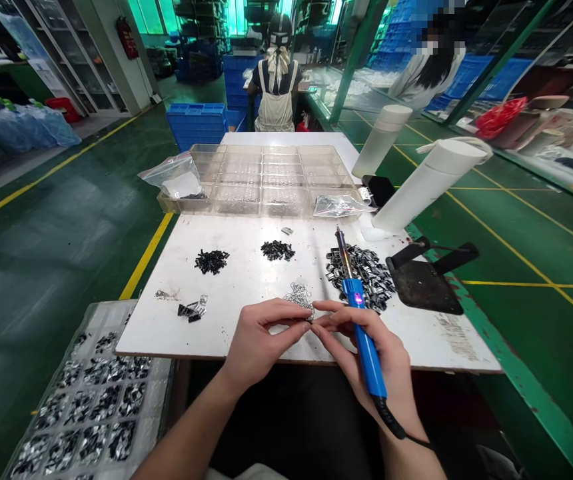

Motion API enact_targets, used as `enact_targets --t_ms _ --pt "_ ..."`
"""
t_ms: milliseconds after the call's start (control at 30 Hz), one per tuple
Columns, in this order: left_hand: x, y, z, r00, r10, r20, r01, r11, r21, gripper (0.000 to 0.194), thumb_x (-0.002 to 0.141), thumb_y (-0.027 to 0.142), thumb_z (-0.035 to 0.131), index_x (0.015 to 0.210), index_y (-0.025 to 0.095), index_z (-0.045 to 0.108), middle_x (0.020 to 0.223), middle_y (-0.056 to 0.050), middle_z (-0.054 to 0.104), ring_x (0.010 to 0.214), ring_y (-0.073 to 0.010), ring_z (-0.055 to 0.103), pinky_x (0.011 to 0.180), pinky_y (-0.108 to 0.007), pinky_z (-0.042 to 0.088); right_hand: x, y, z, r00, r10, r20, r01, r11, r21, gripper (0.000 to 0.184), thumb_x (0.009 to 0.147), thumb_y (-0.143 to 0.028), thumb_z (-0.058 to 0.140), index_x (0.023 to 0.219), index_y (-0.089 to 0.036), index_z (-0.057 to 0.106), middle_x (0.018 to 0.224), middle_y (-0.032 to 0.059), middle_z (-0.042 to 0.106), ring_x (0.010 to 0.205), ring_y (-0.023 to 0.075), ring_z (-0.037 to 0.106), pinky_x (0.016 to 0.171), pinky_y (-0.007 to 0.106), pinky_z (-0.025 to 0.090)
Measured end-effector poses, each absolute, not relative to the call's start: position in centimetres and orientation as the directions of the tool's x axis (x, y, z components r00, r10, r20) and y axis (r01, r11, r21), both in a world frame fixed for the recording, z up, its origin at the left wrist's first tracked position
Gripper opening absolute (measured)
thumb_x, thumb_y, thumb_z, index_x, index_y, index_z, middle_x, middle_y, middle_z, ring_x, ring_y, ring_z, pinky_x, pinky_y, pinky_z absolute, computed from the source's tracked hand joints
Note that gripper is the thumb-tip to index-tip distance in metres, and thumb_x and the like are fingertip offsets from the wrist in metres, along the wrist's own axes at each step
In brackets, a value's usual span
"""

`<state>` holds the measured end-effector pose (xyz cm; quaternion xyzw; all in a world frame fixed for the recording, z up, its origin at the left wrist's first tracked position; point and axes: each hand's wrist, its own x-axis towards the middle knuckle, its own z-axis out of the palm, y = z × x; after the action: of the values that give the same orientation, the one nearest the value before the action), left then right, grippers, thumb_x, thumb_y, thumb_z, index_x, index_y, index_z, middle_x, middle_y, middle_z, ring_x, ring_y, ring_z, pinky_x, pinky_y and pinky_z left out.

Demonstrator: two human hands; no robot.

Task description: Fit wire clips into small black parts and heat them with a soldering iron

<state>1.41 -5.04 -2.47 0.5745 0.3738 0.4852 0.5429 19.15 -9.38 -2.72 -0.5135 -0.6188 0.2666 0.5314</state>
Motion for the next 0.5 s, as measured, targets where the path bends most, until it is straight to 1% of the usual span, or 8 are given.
enact_targets --t_ms 133,267,333,433,500 --pt "1.4 -5.2 -2.5 0.25 0.958 0.144 -0.082 -0.127 0.988 0.014 0.083 0.011 0.082 0.093 0.018 0.088 0.094 -0.008 0.084 0.089 -0.0215 0.078 0.079 -0.027 0.064 19.2 -9.5 -2.8 0.081 0.911 0.405 0.375 0.349 -0.859 0.014 0.094 -0.019 0.075 0.1 -0.026 0.065 0.113 0.0027 0.077 0.099 0.017 0.077 0.084 0.023 0.063" --pt "1.5 -5.2 -2.4 0.224 0.971 0.089 -0.105 -0.067 0.992 0.013 0.082 0.013 0.083 0.093 0.018 0.088 0.092 -0.008 0.083 0.088 -0.021 0.078 0.079 -0.027 0.065 18.5 -9.6 -3.1 0.126 0.872 0.472 0.401 0.391 -0.828 0.014 0.093 -0.018 0.076 0.101 -0.024 0.066 0.113 0.0046 0.077 0.086 0.0157 0.076 0.083 0.028 0.065" --pt "1.5 -5.1 -2.3 0.213 0.975 0.056 -0.139 -0.027 0.99 0.012 0.081 0.014 0.084 0.092 0.018 0.088 0.092 -0.007 0.083 0.086 -0.0208 0.079 0.08 -0.027 0.066 18.0 -9.6 -3.2 0.176 0.854 0.49 0.413 0.388 -0.824 0.013 0.093 -0.019 0.077 0.099 -0.024 0.065 0.108 0.0043 0.077 0.082 0.0154 0.075 0.081 0.029 0.065" --pt "1.4 -5.1 -2.2 0.217 0.976 0.006 -0.18 0.034 0.983 0.012 0.079 0.016 0.086 0.091 0.017 0.088 0.092 -0.007 0.084 0.086 -0.0223 0.08 0.082 -0.029 0.068 17.3 -9.7 -3.2 0.232 0.837 0.496 0.404 0.381 -0.831 0.014 0.093 -0.02 0.078 0.096 -0.024 0.065 0.098 0.0029 0.077 0.081 0.0161 0.074 0.078 0.029 0.064" --pt "1.2 -5.1 -2.1 0.228 0.973 -0.018 -0.195 0.064 0.979 0.012 0.079 0.016 0.086 0.091 0.017 0.088 0.091 -0.007 0.084 0.087 -0.0234 0.081 0.084 -0.031 0.069 17.0 -9.8 -3.2 0.252 0.83 0.497 0.384 0.386 -0.839 0.014 0.092 -0.019 0.078 0.095 -0.024 0.065 0.097 0.0024 0.077 0.085 0.0169 0.075 0.08 0.029 0.064"
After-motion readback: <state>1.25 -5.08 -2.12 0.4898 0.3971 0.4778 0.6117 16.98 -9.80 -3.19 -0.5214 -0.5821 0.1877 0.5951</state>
